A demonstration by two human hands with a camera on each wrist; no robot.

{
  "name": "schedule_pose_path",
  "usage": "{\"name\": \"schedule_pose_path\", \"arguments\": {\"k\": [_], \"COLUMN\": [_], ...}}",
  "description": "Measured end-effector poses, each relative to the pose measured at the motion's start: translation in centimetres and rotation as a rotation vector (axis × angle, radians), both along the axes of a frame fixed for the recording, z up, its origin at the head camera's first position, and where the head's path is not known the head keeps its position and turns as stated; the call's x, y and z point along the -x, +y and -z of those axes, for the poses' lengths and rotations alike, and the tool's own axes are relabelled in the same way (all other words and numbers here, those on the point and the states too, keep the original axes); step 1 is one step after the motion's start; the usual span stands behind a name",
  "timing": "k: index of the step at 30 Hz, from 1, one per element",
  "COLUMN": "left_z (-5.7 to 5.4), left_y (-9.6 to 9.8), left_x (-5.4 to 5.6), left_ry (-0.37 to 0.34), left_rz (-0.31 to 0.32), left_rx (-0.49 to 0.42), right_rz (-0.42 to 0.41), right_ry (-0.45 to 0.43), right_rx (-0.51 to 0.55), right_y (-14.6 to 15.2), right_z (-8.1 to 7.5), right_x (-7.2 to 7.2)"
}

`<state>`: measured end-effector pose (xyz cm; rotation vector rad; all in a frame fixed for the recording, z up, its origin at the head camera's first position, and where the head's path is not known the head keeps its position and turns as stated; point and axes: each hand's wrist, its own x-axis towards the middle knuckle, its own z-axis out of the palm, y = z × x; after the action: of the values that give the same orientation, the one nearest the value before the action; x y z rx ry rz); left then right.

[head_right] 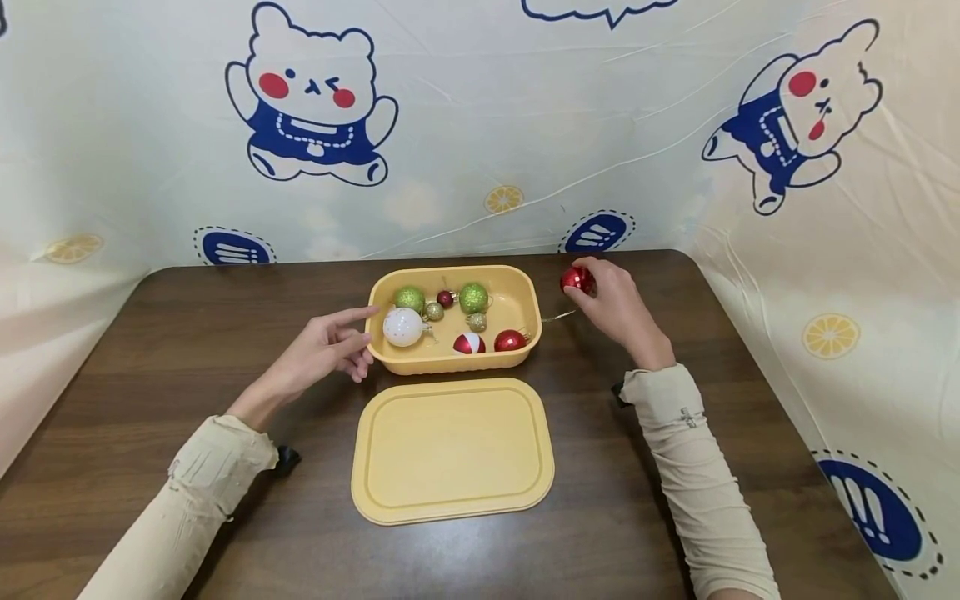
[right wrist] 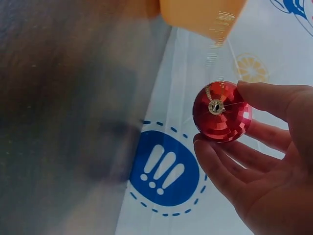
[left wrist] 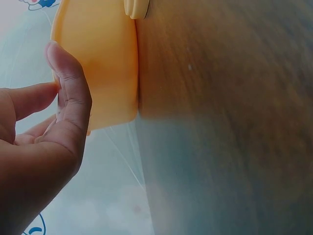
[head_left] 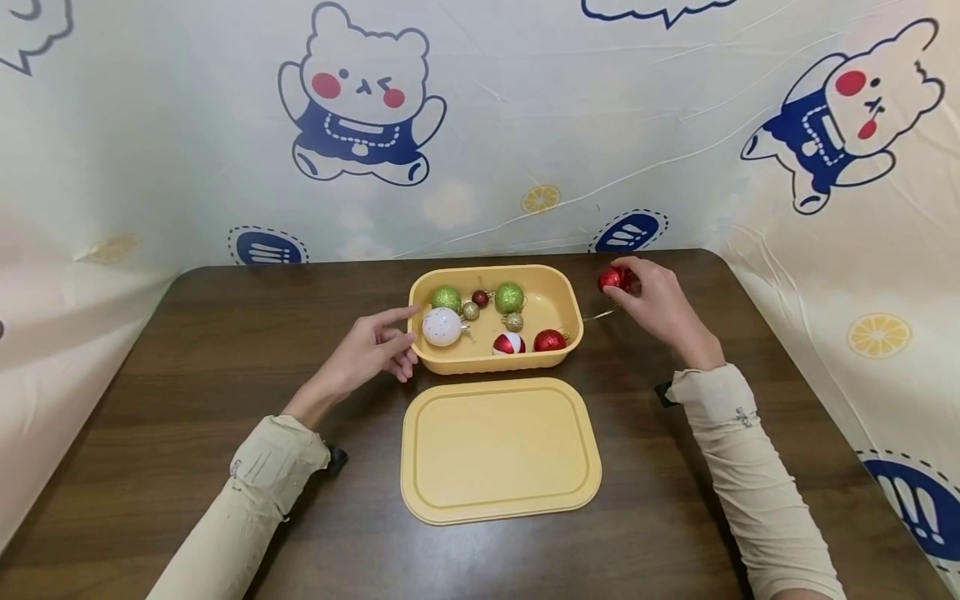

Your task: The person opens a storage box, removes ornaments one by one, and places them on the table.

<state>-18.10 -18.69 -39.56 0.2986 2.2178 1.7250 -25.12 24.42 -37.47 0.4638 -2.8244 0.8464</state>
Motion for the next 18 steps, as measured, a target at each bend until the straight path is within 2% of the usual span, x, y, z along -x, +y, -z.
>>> {"name": "schedule_pose_path", "arguments": {"k": [11,18], "left_z": [-0.1,-0.2], "left_y": [0.0,0.1], "left_x": [-0.1,-0.1], "left_ry": [0.001,0.000], "left_rz": [-0.001,0.000], "left_rx": [-0.001,0.009], "right_rz": [0.005,-0.013], "right_ry": [-0.109,-0.142], "right_rx": [-0.018,-0.041], "right_y": [0.5,0.6], "right_z": [1.7,2.8], "right_x": [0.7,1.1]}}
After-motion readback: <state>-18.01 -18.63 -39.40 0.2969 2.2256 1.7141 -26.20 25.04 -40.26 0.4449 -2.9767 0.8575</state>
